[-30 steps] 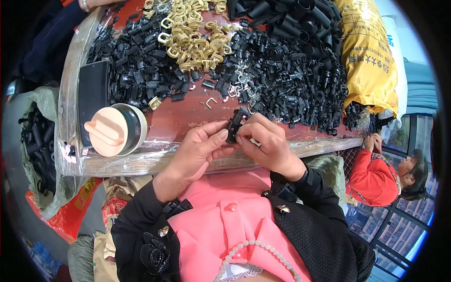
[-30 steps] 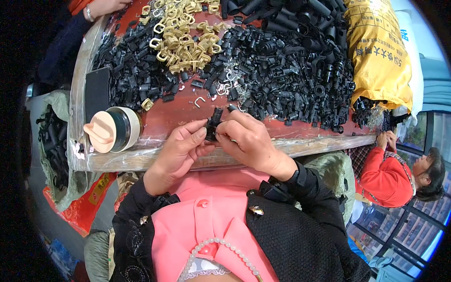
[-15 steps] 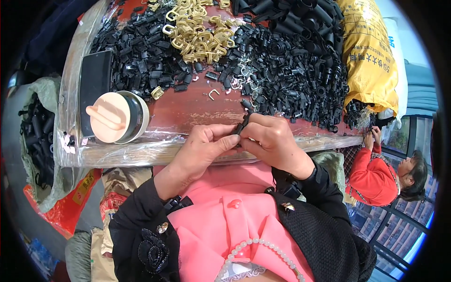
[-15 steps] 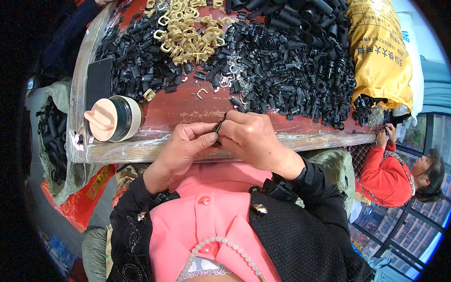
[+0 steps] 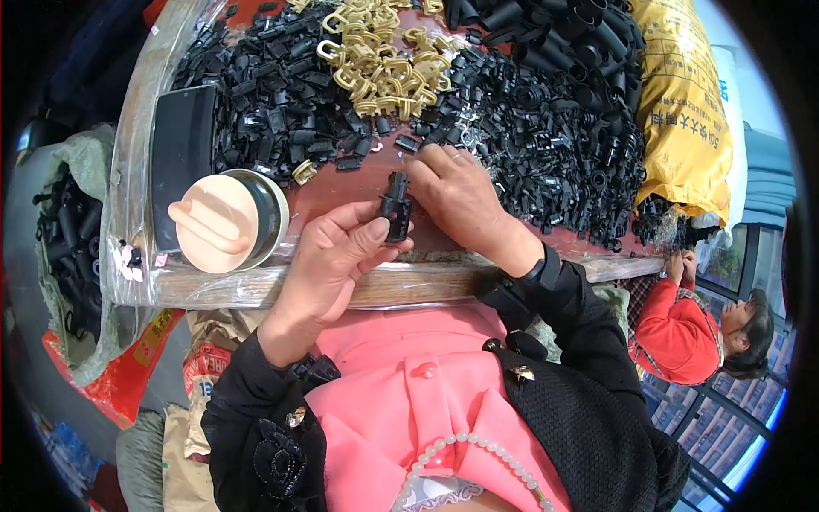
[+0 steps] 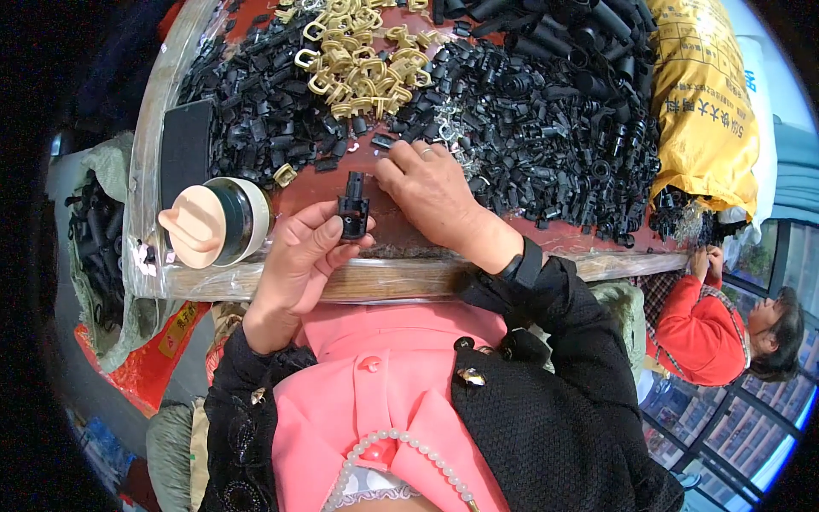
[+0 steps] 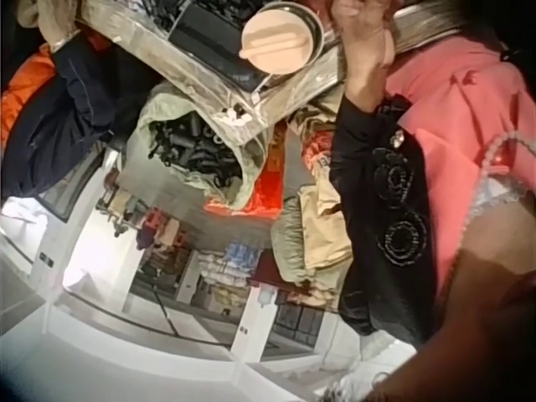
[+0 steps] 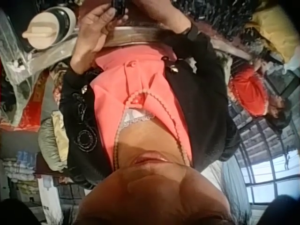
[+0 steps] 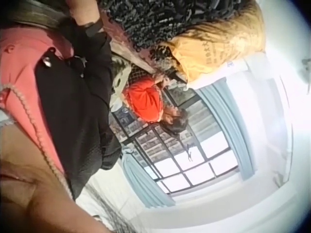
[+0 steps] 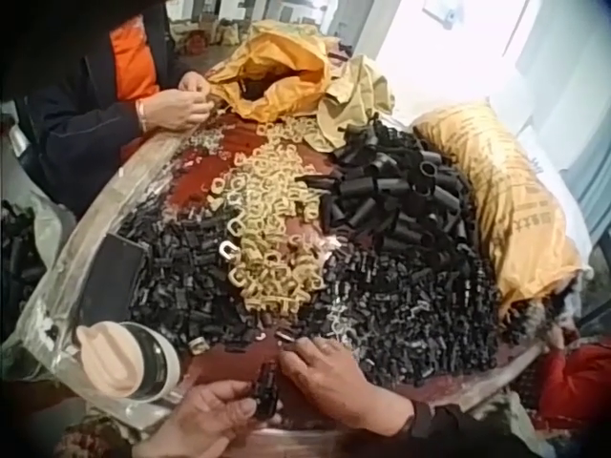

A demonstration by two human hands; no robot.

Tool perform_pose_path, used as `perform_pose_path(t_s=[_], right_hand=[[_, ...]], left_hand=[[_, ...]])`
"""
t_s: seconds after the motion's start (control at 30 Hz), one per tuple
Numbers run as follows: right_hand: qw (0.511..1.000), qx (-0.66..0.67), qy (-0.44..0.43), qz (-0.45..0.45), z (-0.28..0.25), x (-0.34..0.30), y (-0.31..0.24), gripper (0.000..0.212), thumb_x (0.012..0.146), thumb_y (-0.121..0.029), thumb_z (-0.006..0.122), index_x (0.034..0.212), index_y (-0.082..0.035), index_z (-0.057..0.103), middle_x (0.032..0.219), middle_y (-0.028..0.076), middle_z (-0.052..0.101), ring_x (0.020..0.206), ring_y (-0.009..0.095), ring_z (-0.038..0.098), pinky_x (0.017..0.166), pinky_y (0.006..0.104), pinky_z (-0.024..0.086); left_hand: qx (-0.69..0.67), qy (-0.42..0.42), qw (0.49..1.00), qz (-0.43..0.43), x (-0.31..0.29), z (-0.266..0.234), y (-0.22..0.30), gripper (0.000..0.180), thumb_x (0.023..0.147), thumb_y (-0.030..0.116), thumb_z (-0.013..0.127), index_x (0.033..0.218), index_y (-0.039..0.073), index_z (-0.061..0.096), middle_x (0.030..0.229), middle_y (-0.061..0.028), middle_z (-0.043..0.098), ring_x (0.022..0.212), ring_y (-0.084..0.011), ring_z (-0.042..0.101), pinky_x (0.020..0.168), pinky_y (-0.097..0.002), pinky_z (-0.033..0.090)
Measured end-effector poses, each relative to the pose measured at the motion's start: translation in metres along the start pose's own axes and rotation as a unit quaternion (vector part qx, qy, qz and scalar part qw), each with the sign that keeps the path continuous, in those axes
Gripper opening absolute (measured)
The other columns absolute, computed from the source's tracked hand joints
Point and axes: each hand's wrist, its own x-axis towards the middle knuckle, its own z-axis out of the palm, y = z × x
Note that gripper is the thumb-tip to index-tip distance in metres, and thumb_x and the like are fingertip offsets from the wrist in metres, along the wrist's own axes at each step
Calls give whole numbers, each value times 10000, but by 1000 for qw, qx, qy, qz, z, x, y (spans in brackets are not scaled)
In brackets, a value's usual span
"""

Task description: The person assembles plastic components by hand, picking up a black connector and inserting a small metal clip into it. They then slide a larger black sleeve over the assembly and place the finished unit into a large green bag.

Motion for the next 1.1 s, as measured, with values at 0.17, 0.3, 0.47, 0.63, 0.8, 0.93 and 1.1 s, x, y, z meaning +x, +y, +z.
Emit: perform_pose_path(t_s=[0.17, 0.3, 0.47, 0.63, 0.8, 0.93, 1.1], right_hand=[[982, -18, -122, 140, -6, -16, -16, 106, 717, -95, 561, 812, -63, 526, 712, 86, 493, 589, 252, 510, 500, 330, 405], [977, 65, -93, 182, -18, -25, -18, 129, 708, -94, 576, 815, -59, 514, 715, 87, 481, 621, 265, 517, 527, 339, 417], [982, 86, -39, 166, -18, -25, -23, 147, 707, -80, 581, 827, -53, 499, 741, 85, 472, 640, 271, 521, 541, 336, 425], [986, 60, -67, 138, -8, -30, -22, 145, 711, -71, 562, 839, -60, 495, 757, 87, 466, 631, 260, 515, 528, 335, 417], [991, 34, -85, 100, -7, -31, -21, 143, 670, -60, 531, 797, -56, 465, 736, 83, 438, 650, 240, 497, 551, 332, 402], [995, 9, -79, 62, -7, -32, -17, 150, 701, -70, 545, 837, -52, 484, 724, 74, 447, 614, 239, 498, 546, 328, 407], [992, 25, -68, 103, -8, -30, -16, 189, 688, -72, 558, 857, -48, 478, 765, 76, 469, 649, 249, 510, 572, 323, 412]], left_hand=[[-5, -2, 1000, 8, 1, -3, -3, 304, 822, 173, 521, 1040, -34, 479, 934, -123, 571, 768, -149, 589, 668, -194, 496], [-2, 0, 1000, 18, 0, -5, -4, 307, 823, 170, 519, 1047, -34, 472, 941, -130, 569, 772, -152, 588, 668, -197, 496], [-6, -6, 1000, 27, 1, -2, -4, 299, 823, 157, 517, 1046, -36, 469, 952, -136, 566, 797, -161, 585, 682, -211, 495], [2, 12, 999, 39, 5, 1, -7, 287, 822, 141, 517, 1043, -36, 469, 958, -137, 564, 859, -184, 570, 745, -252, 479], [3, 33, 998, 44, 9, 2, -11, 284, 818, 135, 521, 1041, -34, 472, 961, -131, 564, 902, -197, 554, 797, -280, 456], [3, 46, 998, 45, 11, 3, -12, 280, 815, 128, 525, 1042, -28, 477, 970, -121, 564, 913, -188, 549, 816, -282, 443], [-7, 36, 999, 40, 12, -1, -15, 281, 811, 129, 531, 1043, -22, 484, 978, -114, 561, 917, -174, 546, 823, -272, 433]])
